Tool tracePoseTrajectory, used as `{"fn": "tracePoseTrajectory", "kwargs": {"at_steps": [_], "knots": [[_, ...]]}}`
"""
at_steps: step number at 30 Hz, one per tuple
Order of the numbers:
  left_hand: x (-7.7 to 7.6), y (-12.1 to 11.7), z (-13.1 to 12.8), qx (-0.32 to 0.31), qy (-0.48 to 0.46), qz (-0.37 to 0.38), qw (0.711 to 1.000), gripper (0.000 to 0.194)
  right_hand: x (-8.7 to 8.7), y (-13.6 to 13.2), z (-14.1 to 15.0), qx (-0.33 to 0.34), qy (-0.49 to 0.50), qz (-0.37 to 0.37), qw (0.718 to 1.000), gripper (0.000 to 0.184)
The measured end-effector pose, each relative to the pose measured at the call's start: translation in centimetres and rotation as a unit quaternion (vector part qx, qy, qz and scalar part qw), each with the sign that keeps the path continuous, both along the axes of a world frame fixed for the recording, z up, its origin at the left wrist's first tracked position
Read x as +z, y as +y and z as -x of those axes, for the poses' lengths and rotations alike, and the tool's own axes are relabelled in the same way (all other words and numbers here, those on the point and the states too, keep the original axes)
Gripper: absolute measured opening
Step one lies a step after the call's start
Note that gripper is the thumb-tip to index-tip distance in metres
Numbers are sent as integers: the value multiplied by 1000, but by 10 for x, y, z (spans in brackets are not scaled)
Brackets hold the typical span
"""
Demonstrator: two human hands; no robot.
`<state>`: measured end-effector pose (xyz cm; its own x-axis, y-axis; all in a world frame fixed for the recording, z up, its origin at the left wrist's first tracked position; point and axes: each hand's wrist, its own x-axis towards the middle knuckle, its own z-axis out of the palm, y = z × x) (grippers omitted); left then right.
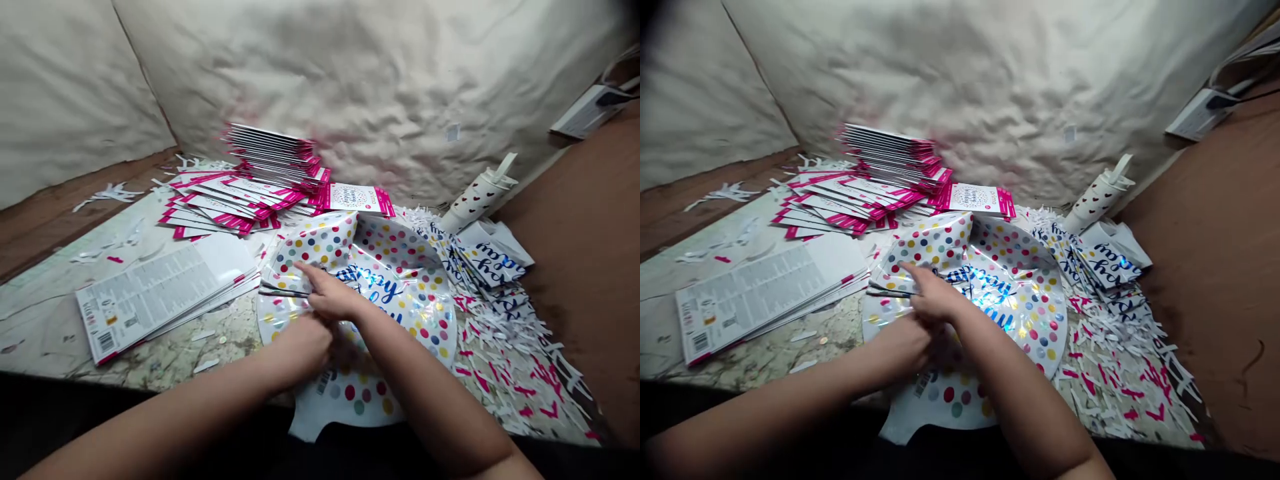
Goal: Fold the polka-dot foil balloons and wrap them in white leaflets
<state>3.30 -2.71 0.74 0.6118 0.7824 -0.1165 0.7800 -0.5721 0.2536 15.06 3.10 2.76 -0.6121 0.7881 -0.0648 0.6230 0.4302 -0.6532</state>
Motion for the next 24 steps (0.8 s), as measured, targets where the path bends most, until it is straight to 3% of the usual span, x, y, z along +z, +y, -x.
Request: {"fn": "tracePoseTrajectory", "kwargs": {"at_steps": [2, 5, 7, 10, 12, 14, 15, 16, 18, 19, 21, 22, 24], "knots": [[9, 10, 34, -5, 1, -43, 999, 26, -6, -1, -6, -38, 5, -25, 999, 60], [20, 36, 74, 39, 52, -203, 977, 32, -17, -3, 4, -53, -23, -89, 994, 48], [26, 48, 84, 31, 72, -260, 962, 28, -25, -2, 17, -96, -55, -148, 983, 45], [31, 45, 74, 14, 23, -309, 951, 29, -34, 5, 35, -158, -74, -186, 967, 34], [27, 36, 59, -53, -5, -274, 960, 30, -35, 13, 35, -175, -62, -191, 964, 28], [17, 31, 48, -131, 3, -188, 973, 27, -30, 19, 21, -201, -37, -206, 957, 25], [10, 31, 44, -132, 15, -150, 980, 29, -23, 20, 7, -219, -22, -217, 951, 25], [5, 33, 43, -102, 30, -119, 987, 44, -14, 21, -11, -246, -5, -233, 941, 25], [-4, 40, 44, -2, 57, -70, 996, 87, 9, 19, -56, -325, 26, -280, 903, 24], [-6, 44, 45, 37, 68, -47, 996, 100, 21, 16, -80, -392, 45, -321, 861, 24], [-6, 49, 48, 70, 79, -17, 994, 105, 43, 6, -123, -521, 69, -405, 748, 31], [-5, 51, 48, 73, 82, -14, 994, 104, 51, -1, -140, -552, 89, -476, 678, 29], [-3, 51, 46, 76, 85, -18, 993, 103, 63, -18, -161, -525, 109, -578, 615, 27]]}}
